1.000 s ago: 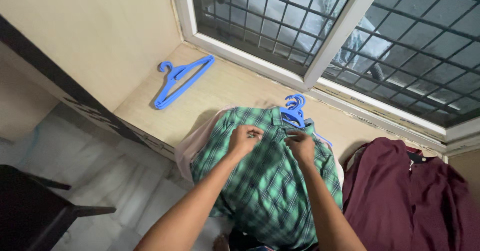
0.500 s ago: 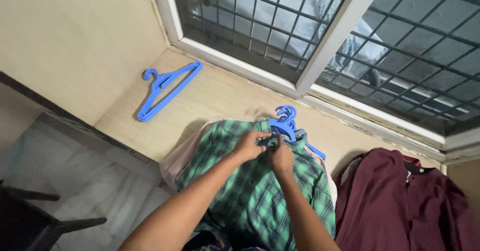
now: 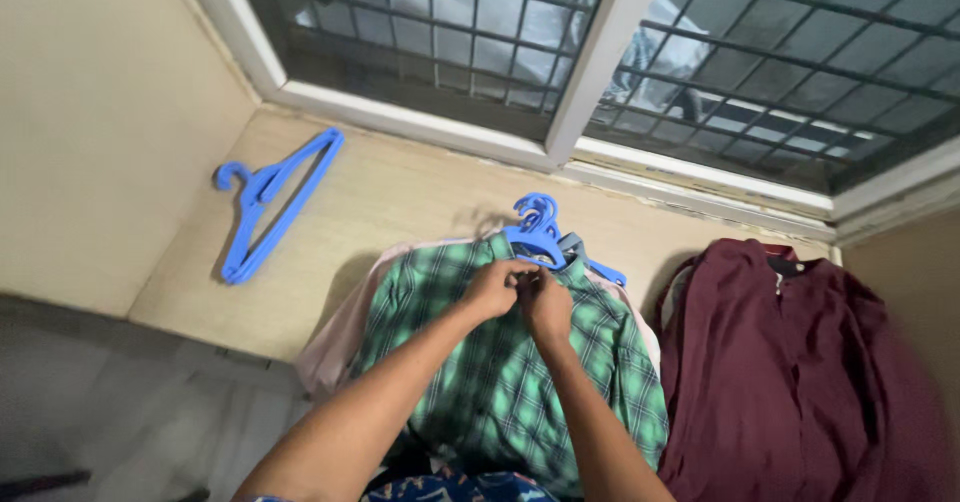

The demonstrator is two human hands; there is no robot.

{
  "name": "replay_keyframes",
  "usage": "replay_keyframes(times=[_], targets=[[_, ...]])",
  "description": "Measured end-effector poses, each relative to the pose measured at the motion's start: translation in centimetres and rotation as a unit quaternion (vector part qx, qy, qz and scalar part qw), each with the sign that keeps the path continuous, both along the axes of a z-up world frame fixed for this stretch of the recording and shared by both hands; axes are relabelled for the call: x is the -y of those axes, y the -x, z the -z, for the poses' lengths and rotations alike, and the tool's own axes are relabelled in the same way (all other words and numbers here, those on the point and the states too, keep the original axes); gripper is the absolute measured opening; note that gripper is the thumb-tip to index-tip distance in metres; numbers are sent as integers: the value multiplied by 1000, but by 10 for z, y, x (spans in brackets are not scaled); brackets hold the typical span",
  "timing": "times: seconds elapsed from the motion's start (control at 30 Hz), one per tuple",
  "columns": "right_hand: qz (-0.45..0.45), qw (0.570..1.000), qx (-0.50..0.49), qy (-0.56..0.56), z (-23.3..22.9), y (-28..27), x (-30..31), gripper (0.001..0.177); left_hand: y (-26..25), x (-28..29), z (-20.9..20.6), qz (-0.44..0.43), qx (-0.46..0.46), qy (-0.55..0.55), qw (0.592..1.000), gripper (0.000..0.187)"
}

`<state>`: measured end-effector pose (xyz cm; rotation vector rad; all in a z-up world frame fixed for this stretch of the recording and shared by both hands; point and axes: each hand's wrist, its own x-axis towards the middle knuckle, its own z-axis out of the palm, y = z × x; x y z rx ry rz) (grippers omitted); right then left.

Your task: The person places several shirts onto blue plastic hangers and buttons them up. They handle a maroon shirt, a green plaid shirt, a light plaid shirt, and a pink shirt, arranging each on a hanger and fastening the buttons before setting them aside.

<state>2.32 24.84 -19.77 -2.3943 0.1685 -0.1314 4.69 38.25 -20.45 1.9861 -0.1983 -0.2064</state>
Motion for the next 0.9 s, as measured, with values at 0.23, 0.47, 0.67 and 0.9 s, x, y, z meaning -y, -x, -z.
replay_keyframes(times=[0.23, 0.47, 0.67, 0.9], targets=[[81, 995, 33, -51, -15, 2, -14, 21, -4, -18, -19, 29, 20, -96, 995, 38], [186, 973, 39, -129, -25, 4, -22, 23, -11, -21, 14, 45, 33, -185, 981, 18], [227, 962, 29, -151, -19, 14, -27, 26, 0, -24, 29, 46, 53, -127, 989, 27], [223, 967, 19, -123, -16, 15, -32, 45, -5, -35, 12, 58, 63, -100, 991, 29]])
